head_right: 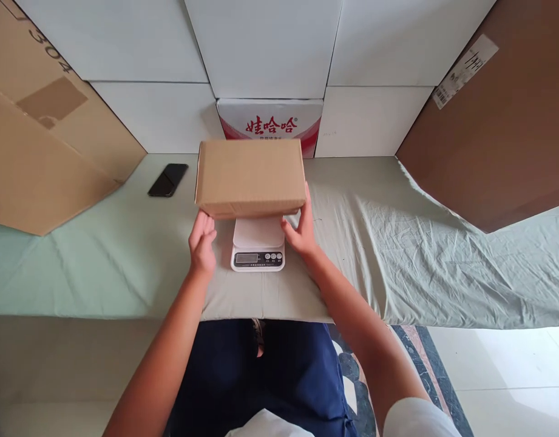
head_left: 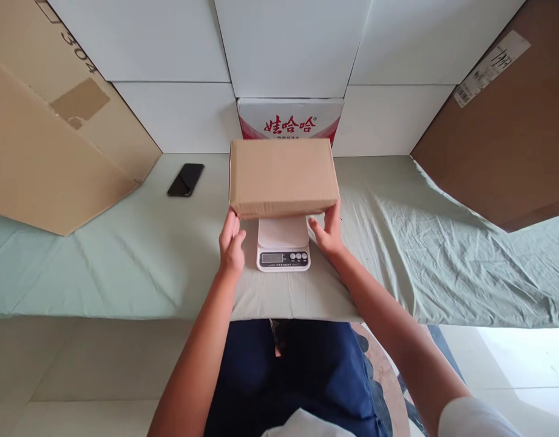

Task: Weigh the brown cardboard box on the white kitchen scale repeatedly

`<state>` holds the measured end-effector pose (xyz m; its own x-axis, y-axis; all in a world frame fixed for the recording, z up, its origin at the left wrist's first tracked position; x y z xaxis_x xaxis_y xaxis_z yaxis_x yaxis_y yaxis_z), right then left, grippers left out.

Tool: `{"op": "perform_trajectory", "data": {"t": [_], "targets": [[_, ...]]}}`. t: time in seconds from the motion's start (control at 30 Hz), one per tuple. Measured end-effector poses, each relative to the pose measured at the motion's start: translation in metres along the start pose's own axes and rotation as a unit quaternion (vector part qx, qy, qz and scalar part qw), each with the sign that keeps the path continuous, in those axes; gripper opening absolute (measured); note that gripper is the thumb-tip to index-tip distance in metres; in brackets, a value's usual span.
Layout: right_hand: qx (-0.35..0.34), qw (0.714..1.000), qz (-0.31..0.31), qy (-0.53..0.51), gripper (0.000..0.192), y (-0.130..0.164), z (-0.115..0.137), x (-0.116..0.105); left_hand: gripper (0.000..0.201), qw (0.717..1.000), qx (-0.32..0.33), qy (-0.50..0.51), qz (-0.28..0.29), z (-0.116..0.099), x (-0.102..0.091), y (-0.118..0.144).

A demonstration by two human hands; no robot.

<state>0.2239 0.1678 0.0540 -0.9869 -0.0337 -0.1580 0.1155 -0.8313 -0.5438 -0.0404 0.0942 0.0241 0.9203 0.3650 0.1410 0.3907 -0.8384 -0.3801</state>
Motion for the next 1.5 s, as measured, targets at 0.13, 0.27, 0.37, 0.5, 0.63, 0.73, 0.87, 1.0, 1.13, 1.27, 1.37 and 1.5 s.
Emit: {"op": "perform_trajectory", "data": {"t": [0.13, 0.27, 0.37, 0.5, 0.63, 0.73, 0.87, 1.0, 1.13, 1.27, 1.37, 1.5], "targets": [[0.025, 0.999, 0.0, 0.022, 0.082, 0.041, 0.009, -0.016, 0.069, 0.999, -0.045, -0.01, -0.001, 0.004, -0.01, 0.036], [0.036, 0.998, -0.013, 0.039, 0.076, 0.055, 0.015, -0.023, 0.063, 0.998, -0.058, -0.009, 0.004, 0.002, -0.008, 0.044], [0.044, 0.998, -0.003, 0.042, 0.071, 0.053, 0.017, -0.021, 0.062, 0.998, -0.065, -0.02, -0.012, 0.001, -0.01, 0.047], [0.05, 0.998, 0.006, 0.033, 0.063, 0.05, 0.017, -0.019, 0.063, 0.997, -0.064, -0.027, -0.021, -0.001, -0.014, 0.053], [0.046, 0.998, 0.005, 0.035, 0.063, 0.051, 0.019, -0.019, 0.066, 0.998, -0.052, -0.032, -0.028, 0.001, -0.016, 0.054], [0.045, 0.998, 0.005, 0.033, 0.066, 0.051, 0.022, -0.019, 0.07, 0.997, -0.048, -0.049, -0.04, 0.004, -0.019, 0.055], [0.048, 0.998, 0.003, 0.028, 0.072, 0.054, 0.02, -0.02, 0.072, 0.996, -0.036, -0.075, -0.039, 0.006, -0.02, 0.054], [0.066, 0.997, -0.008, 0.025, 0.079, 0.061, 0.009, -0.024, 0.072, 0.996, -0.031, -0.068, -0.044, 0.003, -0.018, 0.05], [0.084, 0.996, -0.026, 0.02, 0.08, 0.064, 0.002, -0.026, 0.065, 0.996, -0.058, -0.044, -0.056, 0.004, -0.017, 0.044], [0.045, 0.994, -0.1, -0.011, 0.076, 0.059, 0.005, -0.034, 0.056, 0.992, -0.094, -0.024, -0.081, 0.01, -0.021, 0.041], [0.052, 0.985, -0.163, -0.005, 0.07, 0.055, -0.001, -0.044, 0.046, 0.991, -0.114, -0.035, -0.063, 0.012, -0.02, 0.039], [0.079, 0.975, -0.206, -0.01, 0.066, 0.054, -0.01, -0.052, 0.032, 0.99, -0.123, -0.066, -0.033, 0.008, -0.016, 0.036]]}}
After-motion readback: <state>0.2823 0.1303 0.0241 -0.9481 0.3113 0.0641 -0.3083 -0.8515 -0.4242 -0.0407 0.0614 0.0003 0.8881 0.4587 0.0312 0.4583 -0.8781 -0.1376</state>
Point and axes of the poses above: each hand's wrist, its own y-axis away from the middle knuckle, its own x-axis out of the palm, z = x × y, the point moved 7 cm from there along -y, towards the middle knuckle, and after that the axes turned 2 degrees about x, right-handed, at the moved point
